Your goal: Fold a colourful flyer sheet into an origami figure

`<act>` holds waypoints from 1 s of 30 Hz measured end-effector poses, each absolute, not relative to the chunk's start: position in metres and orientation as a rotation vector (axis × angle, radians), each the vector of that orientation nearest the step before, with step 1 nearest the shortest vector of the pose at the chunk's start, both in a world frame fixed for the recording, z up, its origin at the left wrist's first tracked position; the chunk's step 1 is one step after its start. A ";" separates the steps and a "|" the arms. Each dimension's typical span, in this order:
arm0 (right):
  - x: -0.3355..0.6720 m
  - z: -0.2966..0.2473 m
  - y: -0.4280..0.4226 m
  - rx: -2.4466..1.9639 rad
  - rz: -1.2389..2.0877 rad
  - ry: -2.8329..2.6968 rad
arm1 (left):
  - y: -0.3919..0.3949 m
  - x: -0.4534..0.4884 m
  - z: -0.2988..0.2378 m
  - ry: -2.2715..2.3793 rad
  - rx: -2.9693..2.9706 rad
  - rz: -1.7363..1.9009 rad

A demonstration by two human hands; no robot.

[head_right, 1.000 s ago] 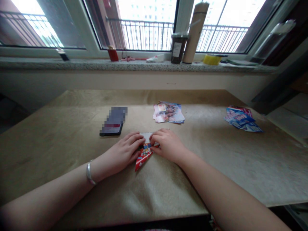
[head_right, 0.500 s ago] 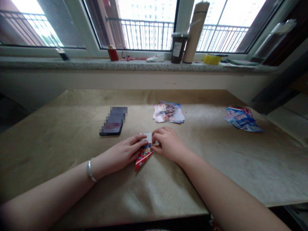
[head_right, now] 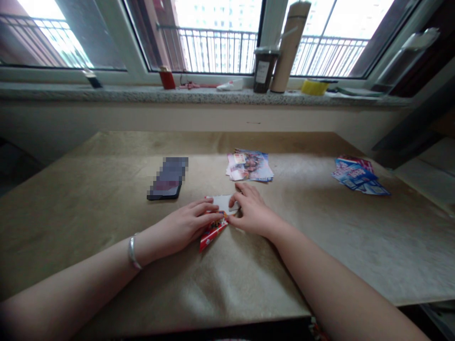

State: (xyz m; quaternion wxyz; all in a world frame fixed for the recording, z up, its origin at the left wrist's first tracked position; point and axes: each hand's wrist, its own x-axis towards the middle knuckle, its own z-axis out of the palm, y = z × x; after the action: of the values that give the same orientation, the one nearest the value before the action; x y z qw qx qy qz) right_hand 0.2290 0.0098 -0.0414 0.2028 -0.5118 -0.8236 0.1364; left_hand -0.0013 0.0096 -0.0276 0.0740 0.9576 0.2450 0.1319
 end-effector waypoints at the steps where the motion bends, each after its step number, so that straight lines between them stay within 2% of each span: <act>1: 0.229 -0.042 0.010 -1.433 0.386 -2.301 | 0.009 -0.001 -0.027 0.737 2.879 0.388; 30: 0.226 -0.041 0.006 -1.572 0.403 -2.254 | 0.007 0.000 -0.010 0.716 2.626 0.267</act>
State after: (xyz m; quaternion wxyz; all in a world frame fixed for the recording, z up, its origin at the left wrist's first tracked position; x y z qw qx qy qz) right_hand 0.2259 0.0064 -0.0412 0.1808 -0.5567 -0.7981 0.1428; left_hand -0.0002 0.0065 -0.0103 0.2018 0.9405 0.2562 0.0957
